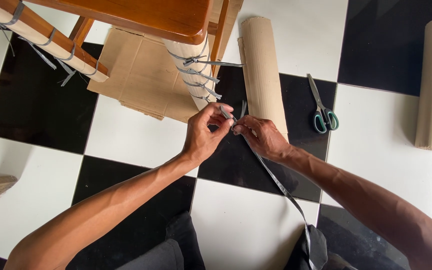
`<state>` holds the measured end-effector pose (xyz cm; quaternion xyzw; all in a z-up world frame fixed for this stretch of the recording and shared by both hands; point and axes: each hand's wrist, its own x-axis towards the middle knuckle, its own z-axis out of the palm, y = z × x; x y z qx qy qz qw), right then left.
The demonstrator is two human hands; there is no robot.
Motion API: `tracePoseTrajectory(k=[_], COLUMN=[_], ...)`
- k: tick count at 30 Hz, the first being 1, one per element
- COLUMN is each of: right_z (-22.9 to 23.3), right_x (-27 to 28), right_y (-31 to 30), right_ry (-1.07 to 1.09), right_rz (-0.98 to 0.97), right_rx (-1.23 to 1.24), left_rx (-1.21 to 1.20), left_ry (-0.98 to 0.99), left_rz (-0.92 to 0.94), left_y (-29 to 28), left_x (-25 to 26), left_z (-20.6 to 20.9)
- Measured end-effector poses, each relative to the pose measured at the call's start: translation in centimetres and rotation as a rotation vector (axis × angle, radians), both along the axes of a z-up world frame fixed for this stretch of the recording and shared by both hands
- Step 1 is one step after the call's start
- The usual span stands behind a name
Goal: Wrapping wooden furniture legs with cardboard and securing them with plastic straps
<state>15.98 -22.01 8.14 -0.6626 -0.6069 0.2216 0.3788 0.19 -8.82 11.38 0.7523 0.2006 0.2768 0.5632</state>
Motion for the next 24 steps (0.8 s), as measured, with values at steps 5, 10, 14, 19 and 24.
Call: tracePoseTrajectory(k=[5, 10, 14, 19, 24], right_z=[0.4, 0.3, 2.6, 1.7, 1.0], right_x=[-1.2, -1.9, -3.3, -3.2, -3.4], right_y=[-0.1, -0.4, 0.2, 0.8, 0.7], right_ry=[0.299, 0.355, 0.409, 0.302, 0.378], right_rz=[-0.097, -0.119, -0.177, -0.249, -0.305], right_rx=[-0.024, -0.01, -0.019, 0.001, -0.028], left_rx=[-0.215, -0.306, -0.463, -0.463, -0.447], left_ry=[-0.002, 0.016, 0.003, 0.023, 0.061], left_rz=[-0.003, 0.018, 0.089, 0.128, 0.151], left_y=[0.7, 0.4, 0.7, 0.9, 0.6], left_x=[-0.3, -0.4, -0.4, -0.4, -0.6], left_z=[-1.2, -1.7, -2.6, -2.0, -0.9])
